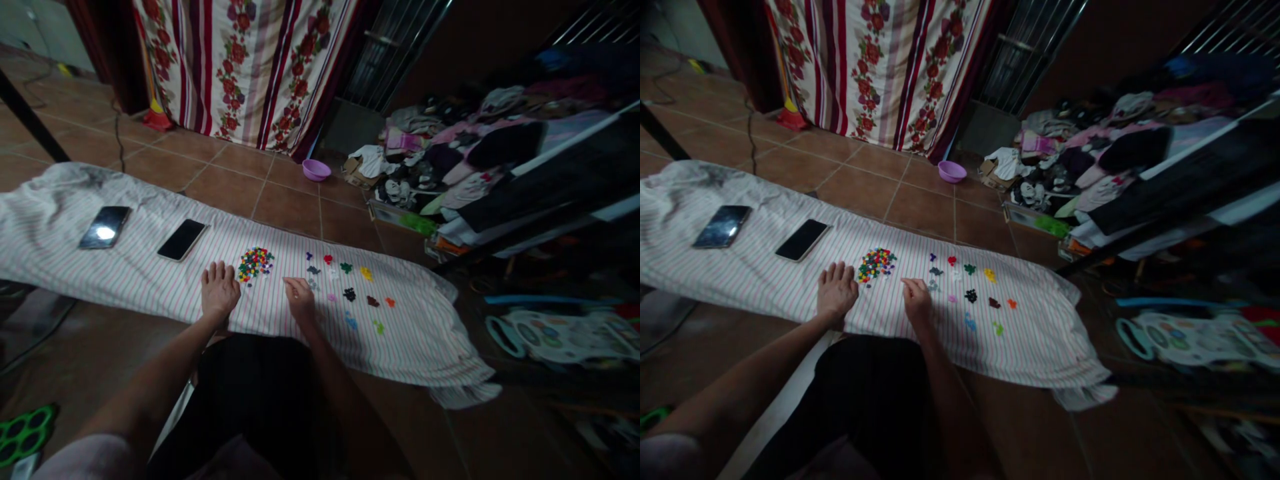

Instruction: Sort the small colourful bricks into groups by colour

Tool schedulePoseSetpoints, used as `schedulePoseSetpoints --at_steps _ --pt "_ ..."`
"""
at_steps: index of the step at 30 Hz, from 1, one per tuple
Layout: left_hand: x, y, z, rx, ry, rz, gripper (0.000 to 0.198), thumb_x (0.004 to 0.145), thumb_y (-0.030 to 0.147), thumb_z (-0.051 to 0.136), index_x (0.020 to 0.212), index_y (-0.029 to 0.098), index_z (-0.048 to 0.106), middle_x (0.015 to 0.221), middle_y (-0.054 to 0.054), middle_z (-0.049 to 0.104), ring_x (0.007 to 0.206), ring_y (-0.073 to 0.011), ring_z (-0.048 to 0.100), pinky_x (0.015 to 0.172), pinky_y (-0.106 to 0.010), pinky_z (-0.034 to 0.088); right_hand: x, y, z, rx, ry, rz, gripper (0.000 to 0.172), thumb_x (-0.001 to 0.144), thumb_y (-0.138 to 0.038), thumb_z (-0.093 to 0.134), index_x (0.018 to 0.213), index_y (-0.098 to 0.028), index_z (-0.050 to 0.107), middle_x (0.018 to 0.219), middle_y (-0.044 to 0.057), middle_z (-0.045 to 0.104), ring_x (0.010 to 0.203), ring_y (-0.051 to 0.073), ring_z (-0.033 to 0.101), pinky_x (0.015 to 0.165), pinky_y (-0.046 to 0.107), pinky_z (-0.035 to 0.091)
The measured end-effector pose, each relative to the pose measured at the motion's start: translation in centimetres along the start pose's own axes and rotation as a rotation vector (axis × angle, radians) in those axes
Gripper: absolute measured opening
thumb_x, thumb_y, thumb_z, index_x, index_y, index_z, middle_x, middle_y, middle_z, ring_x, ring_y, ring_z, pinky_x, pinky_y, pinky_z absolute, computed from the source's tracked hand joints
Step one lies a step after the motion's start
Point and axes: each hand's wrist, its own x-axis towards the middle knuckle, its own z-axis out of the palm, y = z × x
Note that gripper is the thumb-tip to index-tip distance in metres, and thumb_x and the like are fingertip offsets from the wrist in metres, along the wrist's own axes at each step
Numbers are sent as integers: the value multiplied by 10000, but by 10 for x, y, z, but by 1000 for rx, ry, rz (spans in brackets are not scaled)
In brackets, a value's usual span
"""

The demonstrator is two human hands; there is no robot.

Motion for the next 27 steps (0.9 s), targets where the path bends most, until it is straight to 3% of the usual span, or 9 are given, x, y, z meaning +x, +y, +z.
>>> schedulePoseSetpoints --at_steps 4,8,14,27 --pt "0 0 2 -17 4 -12 426 894 272 377 1249 149 576 1413 -162 517 1362 -350 400 1115 -513 276 8 -27 41 -44 -193 -30 302 896 -223 491 1082 -235 729 942 56 634 864 160 621 795 269 524" --pt "0 -1 5 -29 16 -12 427 895 277 382 1253 148 574 1412 -167 519 1368 -349 395 1115 -517 274 21 -47 64 -185 -299 -25 319 899 -209 515 1155 -257 699 1042 65 625 956 174 607 848 278 511" --pt "-1 -1 5 -12 31 -5 420 894 265 383 1245 146 580 1405 -169 527 1362 -346 407 1111 -514 284 29 -56 69 -348 -421 -17 315 940 -201 478 1185 -258 669 1086 65 609 937 164 610 799 255 507" --pt "0 -1 2 0 21 3 431 896 269 377 1254 134 577 1402 -173 528 1354 -356 412 1110 -513 292 24 -47 77 -410 -391 -102 239 949 -231 522 1124 -263 682 1084 49 605 965 156 604 781 239 509"
